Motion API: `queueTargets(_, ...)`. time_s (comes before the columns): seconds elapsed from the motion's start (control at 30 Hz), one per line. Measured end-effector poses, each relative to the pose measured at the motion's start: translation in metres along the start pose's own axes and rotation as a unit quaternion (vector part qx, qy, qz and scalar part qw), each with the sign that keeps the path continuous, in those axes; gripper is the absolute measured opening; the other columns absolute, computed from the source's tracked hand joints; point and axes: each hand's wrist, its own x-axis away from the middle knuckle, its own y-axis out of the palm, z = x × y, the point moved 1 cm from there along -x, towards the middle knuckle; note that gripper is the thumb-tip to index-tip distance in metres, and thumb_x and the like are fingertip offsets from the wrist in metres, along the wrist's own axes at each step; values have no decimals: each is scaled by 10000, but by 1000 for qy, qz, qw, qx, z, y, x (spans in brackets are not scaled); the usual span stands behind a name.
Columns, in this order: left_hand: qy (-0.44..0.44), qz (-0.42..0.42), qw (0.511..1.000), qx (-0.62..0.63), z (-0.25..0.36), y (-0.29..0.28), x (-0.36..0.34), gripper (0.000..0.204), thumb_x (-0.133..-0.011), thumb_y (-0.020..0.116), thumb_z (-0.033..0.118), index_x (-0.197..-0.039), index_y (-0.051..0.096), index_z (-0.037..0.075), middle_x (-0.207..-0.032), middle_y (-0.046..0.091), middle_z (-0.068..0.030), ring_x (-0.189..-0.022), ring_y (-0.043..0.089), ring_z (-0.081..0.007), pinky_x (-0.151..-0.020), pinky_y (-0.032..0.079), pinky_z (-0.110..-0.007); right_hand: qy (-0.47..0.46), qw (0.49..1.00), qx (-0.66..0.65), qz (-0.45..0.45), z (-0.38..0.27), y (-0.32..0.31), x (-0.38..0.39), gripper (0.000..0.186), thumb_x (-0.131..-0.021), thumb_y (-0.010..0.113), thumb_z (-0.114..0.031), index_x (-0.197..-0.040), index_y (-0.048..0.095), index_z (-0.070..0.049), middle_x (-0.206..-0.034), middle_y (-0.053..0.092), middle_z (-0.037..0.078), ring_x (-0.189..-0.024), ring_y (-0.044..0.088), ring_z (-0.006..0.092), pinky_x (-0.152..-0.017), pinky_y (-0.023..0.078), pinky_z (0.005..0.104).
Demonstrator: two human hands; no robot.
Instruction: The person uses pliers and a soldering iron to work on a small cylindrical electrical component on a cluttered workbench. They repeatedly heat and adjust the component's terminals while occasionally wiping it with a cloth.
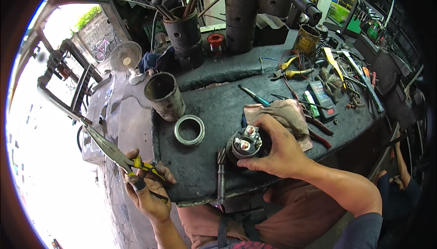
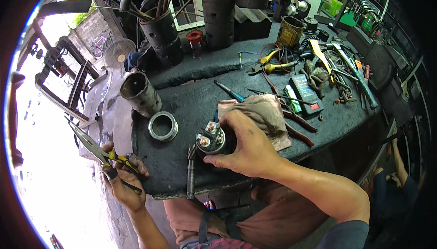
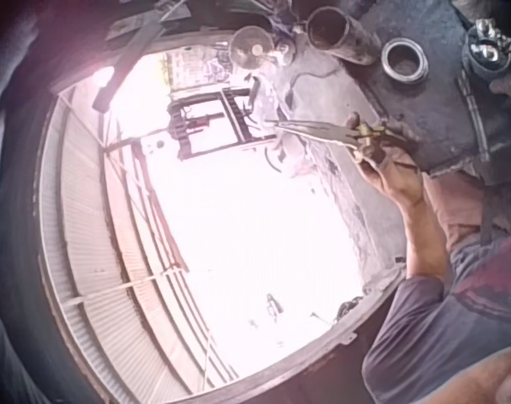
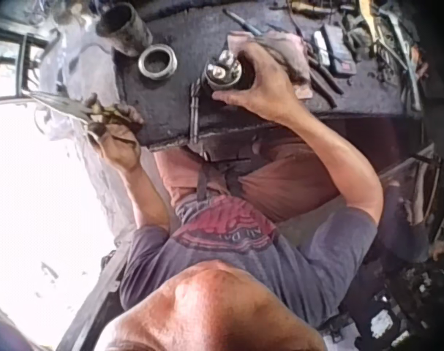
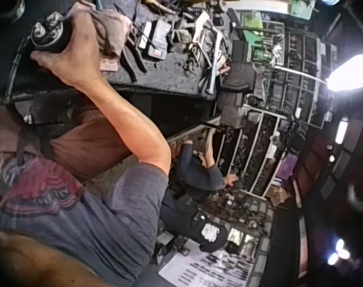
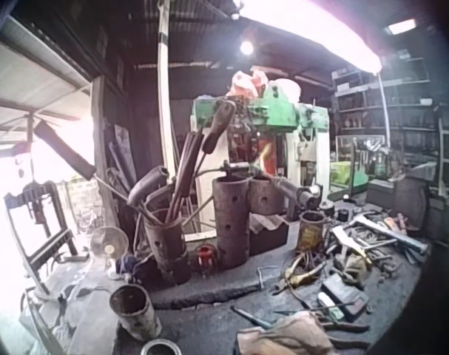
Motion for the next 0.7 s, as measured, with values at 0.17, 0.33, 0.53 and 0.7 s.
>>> queueTargets(0.17,-7,-9,1000,14,5,6,-3,773,-1077,609,591,-1518,416,-14,-984,624,-137,-730,625,-227,-591,543,-358,-115,992,41,-44,0,-13,-10,732,-739,983,-271,-1352,648,-50,-1201,611,136,-1132,646,324,-1008,514,414)
queueTargets(0.33,-2,-10,1000,5,1,3,-1,767,-1078,609,591,-1520,415,-5,-928,621,-138,-727,632,-224,-584,541,-349,-84,996,19,18,2,-3,-3,652,-718,986,-272,-1211,644,-15,-1136,611,155,-1081,632,356,-977,507,433)
queueTargets(0.53,-5,-14,1000,0,4,5,-1,752,-1090,593,585,-1521,416,-4,-909,615,-135,-718,628,-221,-589,545,-350,-67,996,17,57,-6,4,1,685,-724,984,-287,-1245,633,-12,-1130,612,167,-1087,624,375,-989,503,449)
queueTargets(0.7,-5,-2,1000,-17,5,9,-2,685,-1123,512,580,-1543,423,47,-911,604,-130,-703,603,-216,-601,521,-335,-95,995,19,-10,2,-7,-2,719,-744,955,-286,-1353,660,-43,-1128,596,144,-1132,618,359,-1006,493,431)
